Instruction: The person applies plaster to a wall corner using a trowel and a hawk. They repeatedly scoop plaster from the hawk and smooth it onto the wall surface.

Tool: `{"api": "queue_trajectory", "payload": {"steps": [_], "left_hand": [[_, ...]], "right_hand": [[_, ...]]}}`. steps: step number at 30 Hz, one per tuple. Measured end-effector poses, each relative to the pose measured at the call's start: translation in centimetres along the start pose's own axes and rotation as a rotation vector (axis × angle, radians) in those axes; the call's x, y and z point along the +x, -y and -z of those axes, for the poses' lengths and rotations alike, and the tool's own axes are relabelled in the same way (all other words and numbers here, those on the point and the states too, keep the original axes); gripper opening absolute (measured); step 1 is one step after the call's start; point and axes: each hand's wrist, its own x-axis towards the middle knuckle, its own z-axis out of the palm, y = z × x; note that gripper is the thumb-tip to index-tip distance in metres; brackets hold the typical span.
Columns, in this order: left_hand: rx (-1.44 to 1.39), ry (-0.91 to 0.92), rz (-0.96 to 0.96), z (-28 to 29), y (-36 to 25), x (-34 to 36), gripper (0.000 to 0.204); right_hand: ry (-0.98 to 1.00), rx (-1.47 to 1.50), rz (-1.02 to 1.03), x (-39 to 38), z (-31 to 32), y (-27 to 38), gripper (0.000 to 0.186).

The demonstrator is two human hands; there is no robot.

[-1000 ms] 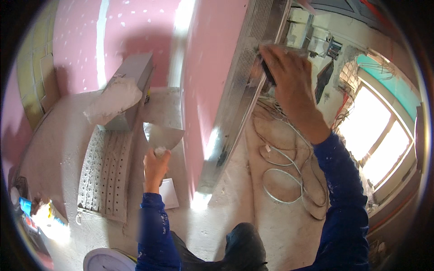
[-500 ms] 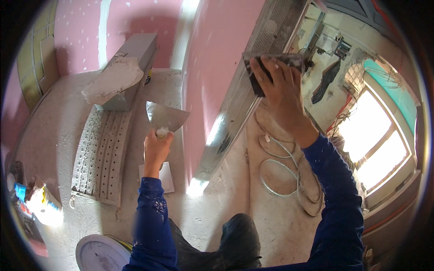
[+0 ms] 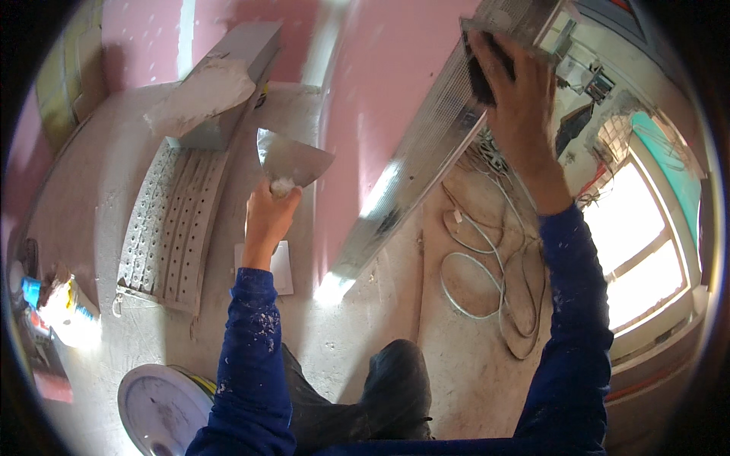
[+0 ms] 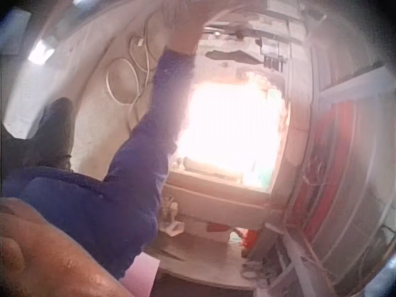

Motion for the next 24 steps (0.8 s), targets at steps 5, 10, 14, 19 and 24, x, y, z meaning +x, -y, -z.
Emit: {"api": "queue_trajectory", "payload": {"steps": [5,10,14,19,24], "left_hand": [[0.014,-0.031,0.003,0.4,-0.3,-0.1,0.043],[0.022,-0.014,0.039,0.5,-0.3,0.1,0.044],[-0.007,0.007,0.033,0.5,-0.7,-0.3,0.044],[-0.024,0.023,0.094,0.5,-1.2,-0.7,0.043],[0.093,-0.033,0.011,0.8,-0.7,-0.5,0.043]], "right_hand": [[0.191,0.041,0.005,-6.7,-1.6,5.4,0.067],[0.226,0.144,0.009,-11.4,-2.3,9.5,0.074],[0.138,0.128,0.036,-13.8,-2.9,12.0,0.057],[0.369,0.224,0.007,-14.1,0.0,13.4,0.056],[0.333,0.132,-0.089,-10.3,3.0,9.9,0.06]]}}
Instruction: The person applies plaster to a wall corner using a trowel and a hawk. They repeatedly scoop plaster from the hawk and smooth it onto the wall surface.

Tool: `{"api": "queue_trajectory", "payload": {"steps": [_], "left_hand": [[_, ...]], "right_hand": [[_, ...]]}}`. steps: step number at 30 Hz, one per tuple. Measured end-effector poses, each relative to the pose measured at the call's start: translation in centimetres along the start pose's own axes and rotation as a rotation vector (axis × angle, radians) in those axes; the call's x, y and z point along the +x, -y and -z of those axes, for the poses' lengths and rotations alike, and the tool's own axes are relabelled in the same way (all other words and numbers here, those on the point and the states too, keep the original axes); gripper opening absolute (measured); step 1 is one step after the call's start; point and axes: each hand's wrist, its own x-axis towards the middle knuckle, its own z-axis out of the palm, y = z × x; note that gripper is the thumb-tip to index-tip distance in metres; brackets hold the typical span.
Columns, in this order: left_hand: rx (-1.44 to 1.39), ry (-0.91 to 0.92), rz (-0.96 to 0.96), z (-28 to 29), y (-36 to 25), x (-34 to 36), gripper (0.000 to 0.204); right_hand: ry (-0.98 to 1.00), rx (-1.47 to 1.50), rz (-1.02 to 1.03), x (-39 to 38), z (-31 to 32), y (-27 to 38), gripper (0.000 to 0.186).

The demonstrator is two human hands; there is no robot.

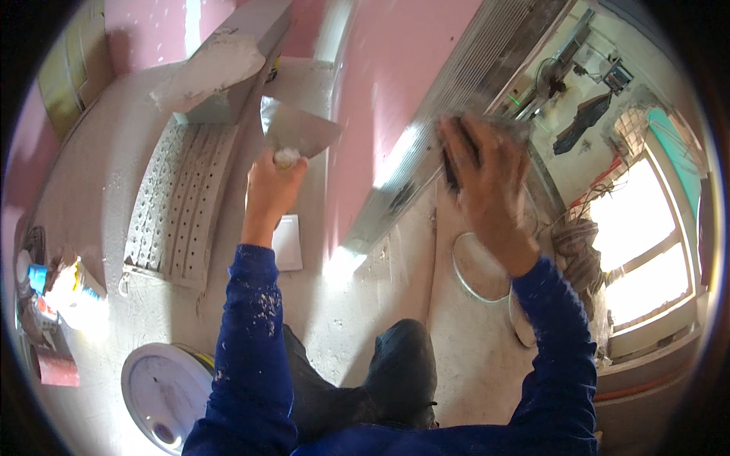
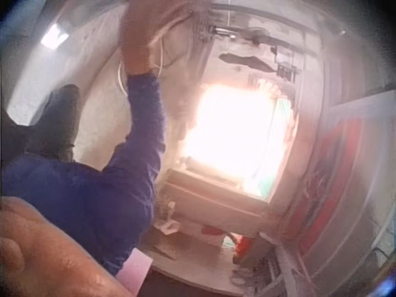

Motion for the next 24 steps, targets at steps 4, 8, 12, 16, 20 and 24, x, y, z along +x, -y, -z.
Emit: {"api": "queue_trajectory", "payload": {"steps": [4,8,12,16,20,24], "left_hand": [[-0.071,0.017,0.028,0.0,0.0,-0.1,0.044],[-0.101,0.051,0.068,0.1,0.0,0.0,0.045],[-0.063,0.054,0.039,0.2,0.2,0.4,0.045],[0.024,0.022,0.054,-0.1,0.5,1.2,0.044],[0.105,-0.007,-0.008,0.1,1.6,2.6,0.045],[0.129,-0.025,0.02,-1.4,3.4,4.4,0.046]], "right_hand": [[-0.107,-0.062,0.019,3.5,-1.5,-3.1,0.06],[-0.054,-0.11,0.109,-0.1,-4.9,-0.2,0.058],[0.055,0.014,0.166,-5.4,-7.4,4.0,0.057],[0.316,0.185,0.165,-10.1,-6.1,8.6,0.06],[0.579,0.454,0.123,-13.0,-4.2,12.4,0.062],[0.909,0.688,0.152,-12.8,-5.8,13.3,0.061]]}}
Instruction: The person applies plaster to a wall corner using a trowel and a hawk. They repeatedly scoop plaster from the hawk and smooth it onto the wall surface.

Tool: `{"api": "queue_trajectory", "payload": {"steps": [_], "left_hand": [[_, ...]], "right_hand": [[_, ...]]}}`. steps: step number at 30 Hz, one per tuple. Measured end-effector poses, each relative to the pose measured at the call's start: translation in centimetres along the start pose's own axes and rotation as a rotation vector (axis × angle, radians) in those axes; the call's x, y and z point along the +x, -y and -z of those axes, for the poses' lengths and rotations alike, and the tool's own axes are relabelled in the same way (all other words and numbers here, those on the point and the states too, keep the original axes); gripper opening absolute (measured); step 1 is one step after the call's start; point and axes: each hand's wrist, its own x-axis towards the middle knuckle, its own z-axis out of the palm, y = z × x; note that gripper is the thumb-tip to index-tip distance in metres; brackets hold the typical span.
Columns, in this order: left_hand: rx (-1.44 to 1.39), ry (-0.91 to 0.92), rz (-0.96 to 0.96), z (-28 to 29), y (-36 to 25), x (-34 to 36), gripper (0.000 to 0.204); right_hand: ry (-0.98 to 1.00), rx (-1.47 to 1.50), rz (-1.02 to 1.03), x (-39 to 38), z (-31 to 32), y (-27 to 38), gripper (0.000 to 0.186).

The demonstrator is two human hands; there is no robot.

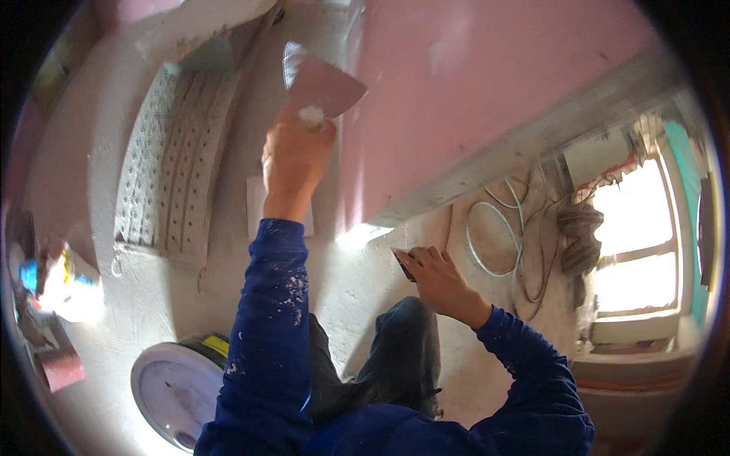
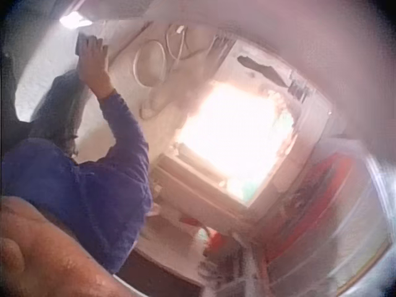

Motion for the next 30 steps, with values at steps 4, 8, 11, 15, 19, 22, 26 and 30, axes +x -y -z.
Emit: {"api": "queue_trajectory", "payload": {"steps": [4,8,11,15,19,22,26,30], "left_hand": [[0.006,0.014,0.181,-2.1,2.4,-0.6,0.047],[0.022,0.141,0.289,-1.7,6.2,-2.8,0.047],[-0.031,0.218,0.401,2.5,9.4,-5.6,0.047],[-0.347,0.426,0.763,11.7,9.1,-10.8,0.045],[-0.282,0.718,0.802,19.7,0.5,-17.8,0.05],[-0.055,0.919,0.647,23.2,-8.2,-21.0,0.061],[-0.227,0.908,0.736,27.3,-19.0,-22.9,0.058],[-0.331,0.821,0.592,31.5,-27.5,-24.4,0.054]], "right_hand": [[0.35,0.227,0.166,3.2,-0.8,-1.8,0.056],[0.445,0.708,0.123,5.0,-1.2,-2.2,0.037],[0.665,1.35,-0.446,4.0,-0.3,0.1,0.04],[0.57,1.485,-0.854,1.4,4.8,3.4,0.048],[0.371,1.698,-0.694,-0.6,12.9,5.7,0.051],[0.368,1.629,-0.577,-3.2,21.6,7.5,0.051],[0.561,1.313,-0.291,-8.5,35.2,7.9,0.052],[0.673,1.084,-0.147,-16.8,45.3,6.8,0.043]]}}
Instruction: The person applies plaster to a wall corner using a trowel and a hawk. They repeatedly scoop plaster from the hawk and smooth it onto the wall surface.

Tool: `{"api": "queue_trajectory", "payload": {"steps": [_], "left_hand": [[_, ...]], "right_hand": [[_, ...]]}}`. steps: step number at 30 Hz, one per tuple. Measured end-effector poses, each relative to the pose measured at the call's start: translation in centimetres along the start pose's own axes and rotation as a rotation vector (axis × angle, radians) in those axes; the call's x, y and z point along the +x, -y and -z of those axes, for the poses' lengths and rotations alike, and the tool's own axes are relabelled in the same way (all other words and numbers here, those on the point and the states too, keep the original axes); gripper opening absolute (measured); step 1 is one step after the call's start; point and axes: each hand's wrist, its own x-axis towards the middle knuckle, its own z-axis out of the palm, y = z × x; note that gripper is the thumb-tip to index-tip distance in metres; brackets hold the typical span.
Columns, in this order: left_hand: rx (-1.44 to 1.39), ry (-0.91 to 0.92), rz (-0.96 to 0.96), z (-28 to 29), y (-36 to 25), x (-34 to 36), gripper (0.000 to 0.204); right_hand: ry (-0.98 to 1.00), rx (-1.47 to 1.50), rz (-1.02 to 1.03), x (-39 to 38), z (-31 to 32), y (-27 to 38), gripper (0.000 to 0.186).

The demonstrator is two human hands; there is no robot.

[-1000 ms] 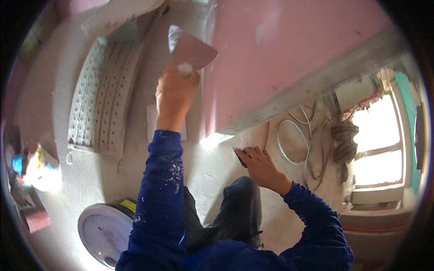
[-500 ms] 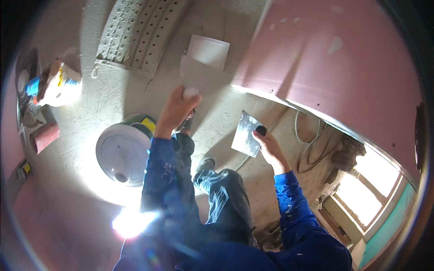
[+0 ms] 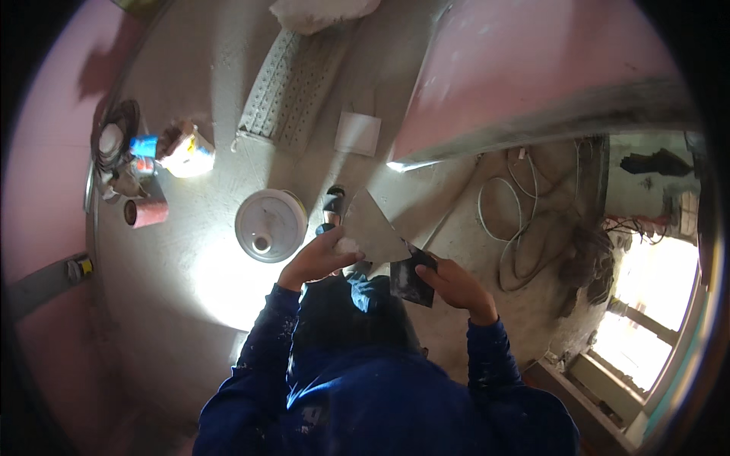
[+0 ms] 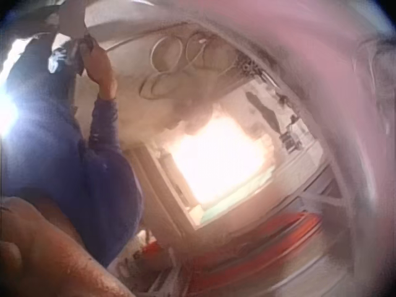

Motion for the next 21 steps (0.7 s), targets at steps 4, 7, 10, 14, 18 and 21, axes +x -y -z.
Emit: {"api": "queue_trajectory", "payload": {"steps": [4,7,10,14,18,21], "left_hand": [[0.031,-0.026,-0.071,-1.4,-4.3,-4.8,0.055],[0.125,0.004,-0.072,-1.7,-7.4,-7.4,0.061],[0.196,0.14,-0.148,-2.7,-10.5,-8.3,0.062],[0.368,0.209,-0.3,-3.8,-14.8,-7.6,0.06],[0.68,0.286,-0.356,-2.2,-18.6,-6.7,0.064],[0.876,0.297,-0.394,-0.8,-18.6,-7.0,0.068]], "right_hand": [[-0.226,0.154,0.135,-7.4,-0.4,-2.3,0.044],[-0.37,0.878,0.301,-8.3,-1.5,-3.5,0.048],[-0.076,1.572,0.514,-10.0,-3.4,-3.9,0.049],[0.033,1.796,0.615,-7.1,-8.8,-2.5,0.049],[0.198,1.855,0.649,-4.0,-9.7,0.8,0.054],[0.153,1.703,0.636,-2.6,-10.9,2.6,0.057]]}}
